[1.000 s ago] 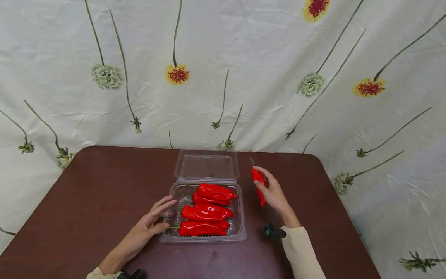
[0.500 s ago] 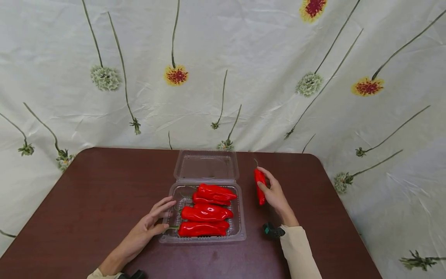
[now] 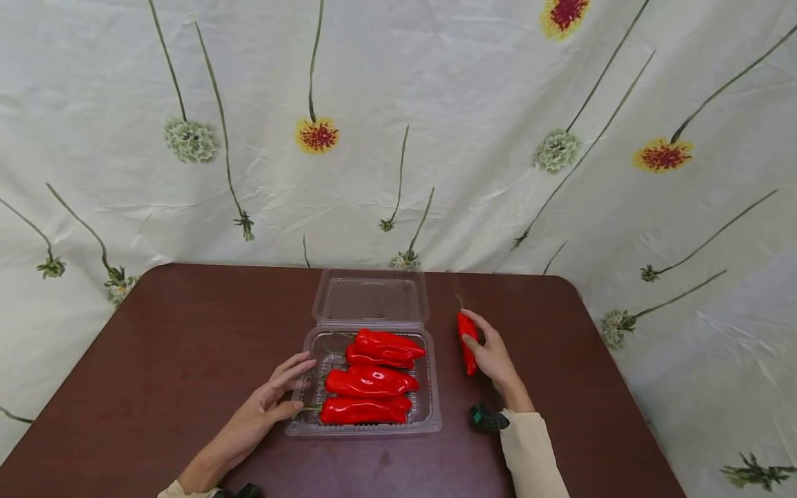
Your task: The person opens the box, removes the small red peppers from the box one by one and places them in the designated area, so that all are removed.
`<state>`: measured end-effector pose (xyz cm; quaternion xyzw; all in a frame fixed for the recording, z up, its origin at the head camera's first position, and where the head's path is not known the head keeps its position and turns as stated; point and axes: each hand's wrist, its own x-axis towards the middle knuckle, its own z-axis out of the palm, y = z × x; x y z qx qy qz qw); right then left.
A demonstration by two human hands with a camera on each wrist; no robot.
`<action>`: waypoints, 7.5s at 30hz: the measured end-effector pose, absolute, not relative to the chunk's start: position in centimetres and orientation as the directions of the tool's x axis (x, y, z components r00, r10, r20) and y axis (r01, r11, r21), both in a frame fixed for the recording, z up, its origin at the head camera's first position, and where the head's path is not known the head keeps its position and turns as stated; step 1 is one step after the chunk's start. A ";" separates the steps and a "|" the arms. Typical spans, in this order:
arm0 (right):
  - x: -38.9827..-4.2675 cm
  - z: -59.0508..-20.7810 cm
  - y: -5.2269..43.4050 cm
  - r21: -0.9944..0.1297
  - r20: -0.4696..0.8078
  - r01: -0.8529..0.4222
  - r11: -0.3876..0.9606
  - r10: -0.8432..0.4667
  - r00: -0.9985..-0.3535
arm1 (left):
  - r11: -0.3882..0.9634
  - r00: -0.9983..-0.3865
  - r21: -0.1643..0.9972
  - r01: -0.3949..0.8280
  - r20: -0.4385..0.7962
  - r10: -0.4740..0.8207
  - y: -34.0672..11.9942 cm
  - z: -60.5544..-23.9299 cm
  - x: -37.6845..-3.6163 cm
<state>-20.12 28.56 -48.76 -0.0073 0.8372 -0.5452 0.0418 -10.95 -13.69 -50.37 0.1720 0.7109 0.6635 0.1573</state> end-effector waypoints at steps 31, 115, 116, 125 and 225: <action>-20.6 -48.8 29.0 -0.900 -0.039 0.020 0.436 -0.034 -0.999 | 0.065 -0.893 0.998 -0.006 -0.034 0.449 -13.7 -50.5 -10.8; -16.7 -43.1 22.1 -0.798 0.215 -0.366 0.478 -0.341 -0.915 | 0.058 -0.896 0.998 0.032 0.003 0.444 -13.9 -50.7 -11.0; -16.6 -43.0 21.8 -0.798 0.210 -0.368 0.476 -0.352 -0.912 | 0.059 -0.896 0.998 0.030 0.001 0.443 -13.9 -50.7 -11.0; -15.7 -42.8 19.9 -0.838 0.186 -0.370 0.402 -0.427 -0.885 | 0.052 -0.892 0.998 0.027 0.000 0.452 -13.8 -50.7 -11.1; -14.7 -44.7 15.3 -0.782 0.087 -0.459 0.421 -0.656 -0.750 | 0.042 -0.892 0.999 0.007 -0.013 0.453 -13.6 -50.2 -10.9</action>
